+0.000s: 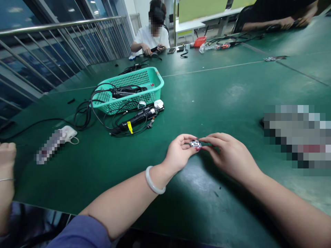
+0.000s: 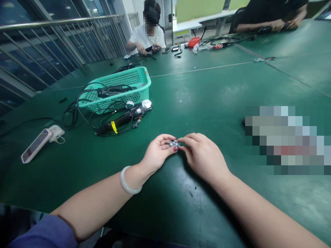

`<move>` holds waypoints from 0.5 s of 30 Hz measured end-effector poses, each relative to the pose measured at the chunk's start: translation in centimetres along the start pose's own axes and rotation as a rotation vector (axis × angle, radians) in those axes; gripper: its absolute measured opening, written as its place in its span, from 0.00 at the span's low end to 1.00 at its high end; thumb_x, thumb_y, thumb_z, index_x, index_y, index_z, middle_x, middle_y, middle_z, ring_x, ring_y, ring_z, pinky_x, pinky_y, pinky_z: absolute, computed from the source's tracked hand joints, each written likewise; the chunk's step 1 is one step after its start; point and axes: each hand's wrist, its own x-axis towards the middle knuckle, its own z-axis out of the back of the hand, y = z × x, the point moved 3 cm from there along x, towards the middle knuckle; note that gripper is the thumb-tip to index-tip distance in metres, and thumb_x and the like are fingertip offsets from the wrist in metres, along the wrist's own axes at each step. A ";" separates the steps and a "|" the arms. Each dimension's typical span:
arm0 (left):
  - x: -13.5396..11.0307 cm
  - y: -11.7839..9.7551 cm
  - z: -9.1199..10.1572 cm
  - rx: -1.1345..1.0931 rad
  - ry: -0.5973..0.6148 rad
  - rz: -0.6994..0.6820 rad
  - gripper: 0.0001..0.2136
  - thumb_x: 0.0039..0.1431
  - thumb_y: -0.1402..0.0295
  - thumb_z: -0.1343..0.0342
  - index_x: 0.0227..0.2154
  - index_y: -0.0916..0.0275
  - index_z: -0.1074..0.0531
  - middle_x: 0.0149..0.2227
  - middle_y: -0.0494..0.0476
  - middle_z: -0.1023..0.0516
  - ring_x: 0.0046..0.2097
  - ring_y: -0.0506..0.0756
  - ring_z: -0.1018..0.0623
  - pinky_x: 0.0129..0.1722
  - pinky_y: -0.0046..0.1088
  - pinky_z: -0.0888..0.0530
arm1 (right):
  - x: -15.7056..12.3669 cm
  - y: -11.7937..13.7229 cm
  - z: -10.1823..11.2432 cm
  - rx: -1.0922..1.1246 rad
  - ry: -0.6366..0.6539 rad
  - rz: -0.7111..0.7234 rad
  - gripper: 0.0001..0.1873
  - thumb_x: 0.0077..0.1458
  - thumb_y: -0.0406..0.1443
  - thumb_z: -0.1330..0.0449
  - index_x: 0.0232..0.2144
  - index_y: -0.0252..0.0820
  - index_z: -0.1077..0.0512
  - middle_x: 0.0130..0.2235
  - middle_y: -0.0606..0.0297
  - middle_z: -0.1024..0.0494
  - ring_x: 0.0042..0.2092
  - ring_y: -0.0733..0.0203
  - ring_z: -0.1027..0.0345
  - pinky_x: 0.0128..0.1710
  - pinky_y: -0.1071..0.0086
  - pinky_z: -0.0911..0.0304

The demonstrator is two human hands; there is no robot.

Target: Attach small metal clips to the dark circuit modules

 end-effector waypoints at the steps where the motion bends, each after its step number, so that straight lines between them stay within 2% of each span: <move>1: 0.0 0.0 0.0 -0.007 0.003 0.001 0.14 0.43 0.78 0.37 0.35 0.65 0.31 0.32 0.52 0.25 0.35 0.48 0.24 0.43 0.31 0.29 | 0.0 0.0 0.0 0.004 0.004 0.000 0.13 0.57 0.36 0.46 0.39 0.41 0.24 0.38 0.59 0.22 0.38 0.57 0.29 0.39 0.63 0.32; 7: 0.1 0.1 0.2 -0.039 -0.011 0.026 0.16 0.41 0.77 0.35 0.34 0.65 0.32 0.31 0.52 0.25 0.34 0.48 0.24 0.44 0.32 0.29 | 0.1 -0.2 -0.4 0.043 0.012 -0.028 0.12 0.57 0.36 0.47 0.38 0.42 0.24 0.37 0.60 0.22 0.39 0.58 0.28 0.40 0.64 0.32; 15: 0.4 0.3 0.2 -0.196 0.024 0.047 0.16 0.40 0.76 0.34 0.35 0.66 0.30 0.33 0.53 0.23 0.36 0.48 0.24 0.43 0.29 0.29 | 0.2 -0.1 -0.3 0.094 -0.088 -0.061 0.10 0.57 0.36 0.45 0.36 0.42 0.24 0.37 0.61 0.22 0.38 0.59 0.28 0.40 0.66 0.33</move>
